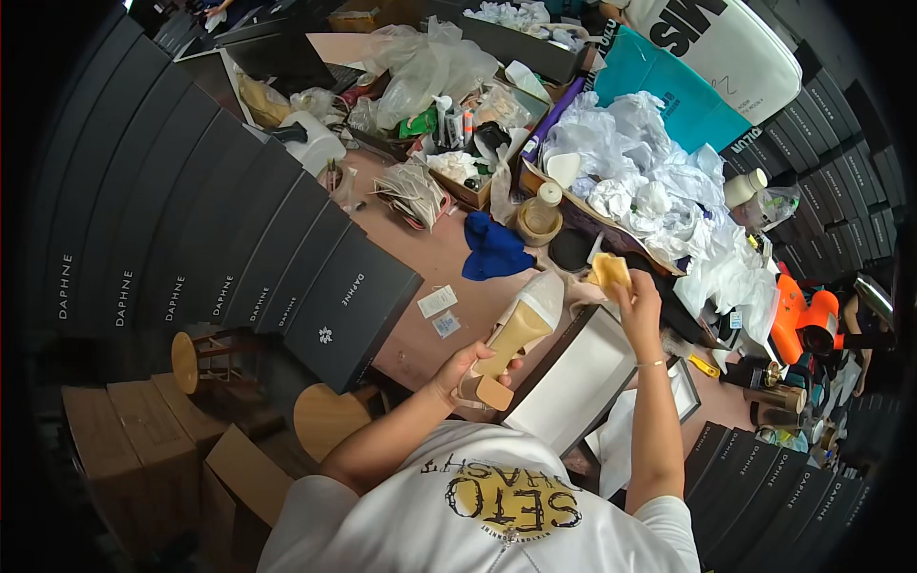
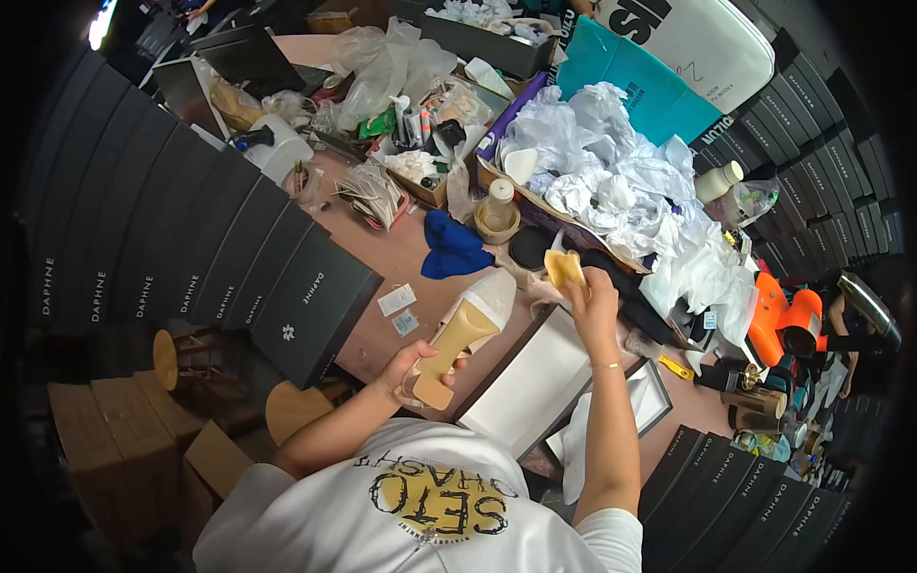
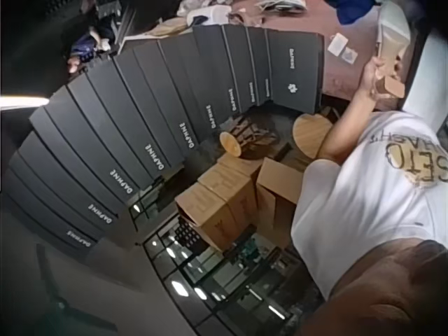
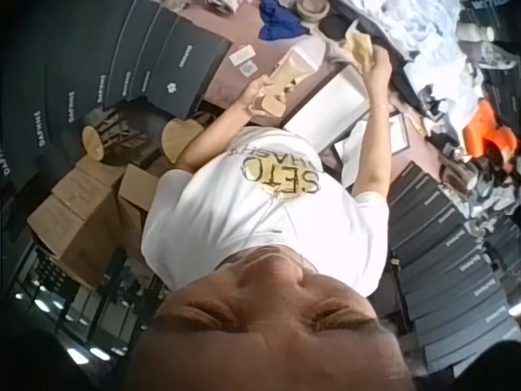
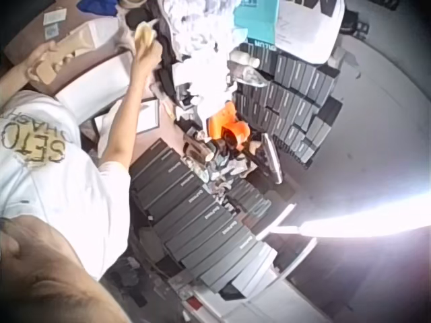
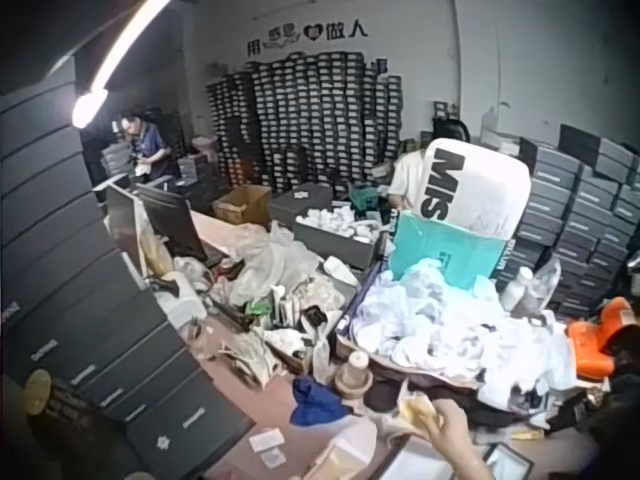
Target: Packing shoes into boxes, wrapping them in tissue paper, and organizing shipping labels.
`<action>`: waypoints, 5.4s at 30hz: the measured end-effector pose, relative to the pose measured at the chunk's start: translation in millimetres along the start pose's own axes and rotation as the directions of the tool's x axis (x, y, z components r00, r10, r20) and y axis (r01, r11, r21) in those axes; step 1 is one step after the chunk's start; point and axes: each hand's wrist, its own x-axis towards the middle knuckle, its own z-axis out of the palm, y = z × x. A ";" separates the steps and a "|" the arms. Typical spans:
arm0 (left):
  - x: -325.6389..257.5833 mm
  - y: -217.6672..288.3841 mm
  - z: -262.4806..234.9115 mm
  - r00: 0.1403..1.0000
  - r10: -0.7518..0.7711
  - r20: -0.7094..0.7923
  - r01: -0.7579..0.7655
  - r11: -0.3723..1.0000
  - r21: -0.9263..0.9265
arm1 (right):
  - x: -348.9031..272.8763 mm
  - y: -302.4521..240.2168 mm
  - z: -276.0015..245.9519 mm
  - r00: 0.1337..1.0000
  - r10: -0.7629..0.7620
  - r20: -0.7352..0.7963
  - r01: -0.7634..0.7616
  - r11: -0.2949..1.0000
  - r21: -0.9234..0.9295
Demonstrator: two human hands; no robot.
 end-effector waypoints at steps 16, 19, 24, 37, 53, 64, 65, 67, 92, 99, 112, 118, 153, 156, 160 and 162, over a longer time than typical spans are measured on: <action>-42.0 -30.4 34.0 0.968 -0.087 -0.237 0.250 0.212 0.945 | -181.2 4.3 21.3 0.826 0.188 0.531 -0.546 0.036 0.837; -70.3 -8.5 50.5 0.980 -0.162 0.119 -0.149 -0.182 0.972 | -206.0 9.0 33.1 0.830 0.201 0.520 -0.527 -0.023 0.850; -103.1 -23.8 52.9 0.987 -0.162 0.022 -0.048 -0.154 0.987 | -224.4 -5.8 44.3 0.798 0.220 0.562 -0.546 -0.131 0.827; -89.1 -45.9 52.6 0.990 0.133 -0.036 0.047 -0.083 0.995 | -194.2 -140.8 6.1 0.785 -0.391 0.481 0.249 0.909 0.333; -54.8 -39.1 55.1 0.902 0.402 0.155 -0.068 -0.224 0.972 | -123.0 -95.4 21.9 0.900 0.144 0.412 -0.420 0.540 0.729; -14.3 -4.2 62.2 0.924 0.293 0.246 -0.213 -0.140 0.967 | 105.8 -98.2 58.5 0.864 -0.477 -0.161 0.449 0.875 -0.182; -11.4 -3.1 62.9 0.925 0.285 0.253 -0.221 -0.140 0.965 | 113.6 -93.0 66.9 0.849 -0.510 -0.139 0.475 0.851 -0.223; -11.8 -3.3 60.7 0.930 0.276 0.244 -0.216 -0.131 0.968 | 117.4 -91.7 82.2 0.841 -0.530 -0.112 0.478 0.824 -0.306; -48.5 -34.0 51.2 0.988 0.148 0.049 -0.038 -0.080 0.996 | 89.8 -82.9 90.1 0.852 -0.442 -0.279 0.465 0.885 0.017; -61.0 -49.5 50.4 0.984 0.175 0.016 -0.024 0.043 0.999 | 48.1 -102.2 59.8 0.949 -0.295 -0.115 0.295 0.955 -0.014; -54.7 -93.7 54.1 0.998 0.004 -0.055 0.055 -0.062 0.997 | -215.2 -145.5 -24.2 0.853 -0.397 0.339 0.354 0.917 0.183; -58.2 -89.4 61.9 0.978 -0.094 -0.185 0.172 -0.126 0.977 | -213.3 -144.3 -16.5 0.885 -0.352 0.306 0.278 0.925 0.258; -52.9 -69.5 67.9 0.782 0.289 0.552 -0.369 -0.500 0.784 | -204.9 -153.5 -41.4 0.935 -0.353 -0.019 0.340 0.883 0.325; -53.3 -77.6 72.3 0.806 0.334 0.488 -0.320 -0.447 0.835 | -205.8 -176.1 -14.1 0.848 -0.509 0.146 0.489 0.859 0.151; -62.1 -91.6 43.3 0.838 0.412 0.359 -0.203 -0.375 0.904 | -225.6 -156.6 -23.7 0.810 -0.470 0.350 0.473 0.877 0.083; -60.5 -90.9 37.2 0.849 0.405 0.340 -0.212 -0.329 0.920 | -220.7 -153.9 -15.8 0.805 -0.528 0.268 0.520 0.847 0.109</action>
